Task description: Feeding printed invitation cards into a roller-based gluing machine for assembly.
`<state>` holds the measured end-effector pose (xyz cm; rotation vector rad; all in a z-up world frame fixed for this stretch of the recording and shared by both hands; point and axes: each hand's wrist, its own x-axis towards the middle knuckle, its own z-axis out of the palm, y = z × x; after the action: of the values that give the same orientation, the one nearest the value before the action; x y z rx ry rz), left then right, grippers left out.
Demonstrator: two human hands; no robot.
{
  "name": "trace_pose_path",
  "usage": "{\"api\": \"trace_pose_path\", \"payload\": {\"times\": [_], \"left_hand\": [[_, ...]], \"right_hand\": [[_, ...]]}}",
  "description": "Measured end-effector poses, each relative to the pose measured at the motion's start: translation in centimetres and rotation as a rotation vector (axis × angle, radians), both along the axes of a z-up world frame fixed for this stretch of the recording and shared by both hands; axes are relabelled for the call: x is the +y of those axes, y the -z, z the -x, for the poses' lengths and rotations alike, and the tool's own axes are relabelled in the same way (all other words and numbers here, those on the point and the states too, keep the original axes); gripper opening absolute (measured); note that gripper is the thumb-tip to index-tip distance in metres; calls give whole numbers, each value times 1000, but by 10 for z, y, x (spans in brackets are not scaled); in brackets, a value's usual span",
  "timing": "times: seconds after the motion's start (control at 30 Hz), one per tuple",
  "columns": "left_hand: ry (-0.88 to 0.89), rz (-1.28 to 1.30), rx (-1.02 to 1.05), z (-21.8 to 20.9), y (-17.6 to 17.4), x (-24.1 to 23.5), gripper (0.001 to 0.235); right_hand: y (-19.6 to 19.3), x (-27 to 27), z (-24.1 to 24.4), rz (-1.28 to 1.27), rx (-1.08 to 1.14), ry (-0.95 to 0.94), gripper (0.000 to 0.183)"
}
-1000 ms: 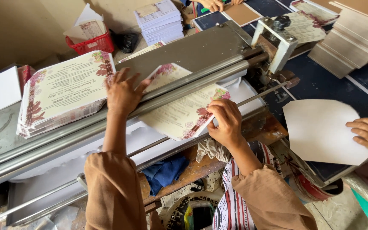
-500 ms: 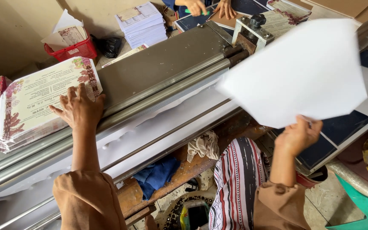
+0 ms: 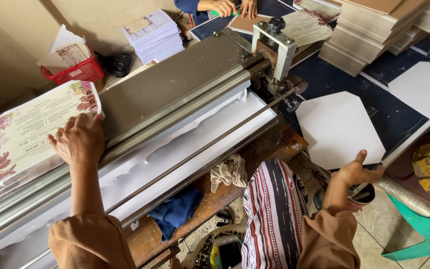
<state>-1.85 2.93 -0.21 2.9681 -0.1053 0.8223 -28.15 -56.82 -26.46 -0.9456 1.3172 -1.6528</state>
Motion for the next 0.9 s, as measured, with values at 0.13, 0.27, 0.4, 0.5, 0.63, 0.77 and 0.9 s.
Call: {"api": "trace_pose_path", "payload": {"times": [0.13, 0.27, 0.4, 0.5, 0.63, 0.77, 0.9], "left_hand": [[-22, -44, -128, -22, 20, 11, 43], [-110, 15, -11, -19, 7, 5, 30], [-106, 26, -82, -16, 11, 9, 22], [-14, -116, -431, -14, 15, 1, 14], [112, -226, -582, 0, 2, -48, 24], [361, -18, -85, 9, -13, -87, 40], [315, 34, 379, 21, -47, -113, 66]], "right_hand": [[-67, 43, -9, 118, -72, -156, 59], [-177, 139, -27, 338, 18, -483, 35], [-240, 230, -37, 538, 113, -838, 46], [-237, 274, -62, 958, -38, -993, 43], [-215, 302, -85, 1063, 94, -1068, 41], [-213, 296, -108, 1098, 127, -1042, 44], [-220, 286, -131, 1129, 232, -940, 44]]}}
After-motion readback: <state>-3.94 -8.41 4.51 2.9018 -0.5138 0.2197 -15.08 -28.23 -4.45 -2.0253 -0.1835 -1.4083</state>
